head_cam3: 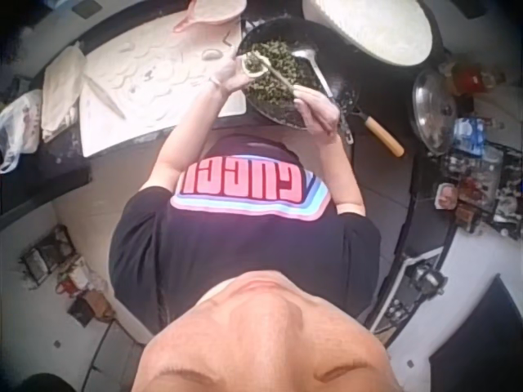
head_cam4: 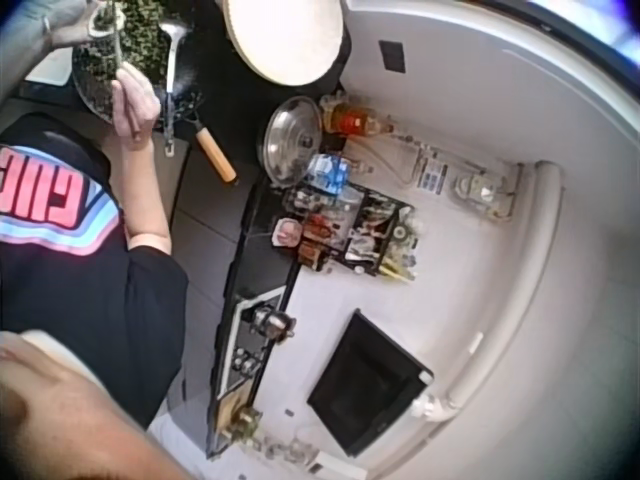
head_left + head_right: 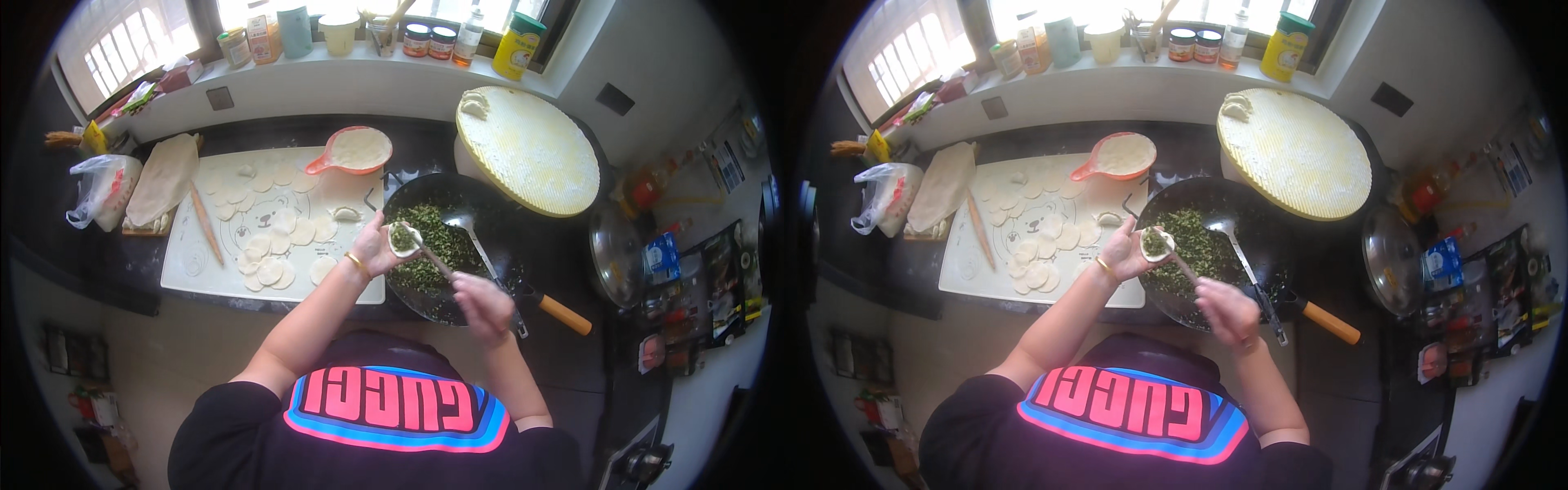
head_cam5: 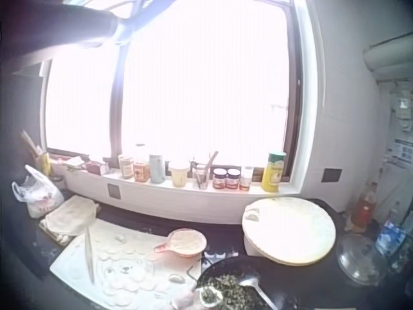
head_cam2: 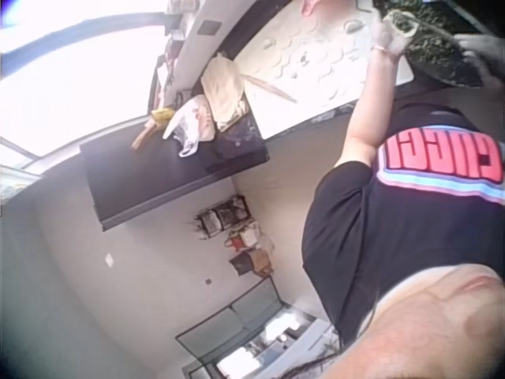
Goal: The person prepares dumplings by placing a green vegetable filling onto circular dough wrappers using chopsticks. They fold and seal the wrappers by hand, creating a crescent shape, and place the finished dumplings on a cutting board. The process is repeated for multiple units.
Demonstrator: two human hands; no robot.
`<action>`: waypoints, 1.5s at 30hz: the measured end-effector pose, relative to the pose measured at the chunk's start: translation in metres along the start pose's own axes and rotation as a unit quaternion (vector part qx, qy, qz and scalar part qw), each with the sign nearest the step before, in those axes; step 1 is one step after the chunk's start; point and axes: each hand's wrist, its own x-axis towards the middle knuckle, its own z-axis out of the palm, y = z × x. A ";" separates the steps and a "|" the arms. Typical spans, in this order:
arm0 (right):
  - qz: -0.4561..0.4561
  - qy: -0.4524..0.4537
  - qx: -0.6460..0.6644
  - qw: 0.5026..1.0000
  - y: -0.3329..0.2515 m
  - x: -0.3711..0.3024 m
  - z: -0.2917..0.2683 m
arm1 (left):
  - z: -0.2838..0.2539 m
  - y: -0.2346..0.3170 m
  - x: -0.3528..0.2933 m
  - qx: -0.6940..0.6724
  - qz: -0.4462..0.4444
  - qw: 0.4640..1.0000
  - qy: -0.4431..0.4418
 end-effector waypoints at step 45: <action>0.446 0.165 0.440 0.762 0.069 -0.024 -0.031 | 0.008 -0.008 -0.008 0.007 -0.122 0.992 -0.027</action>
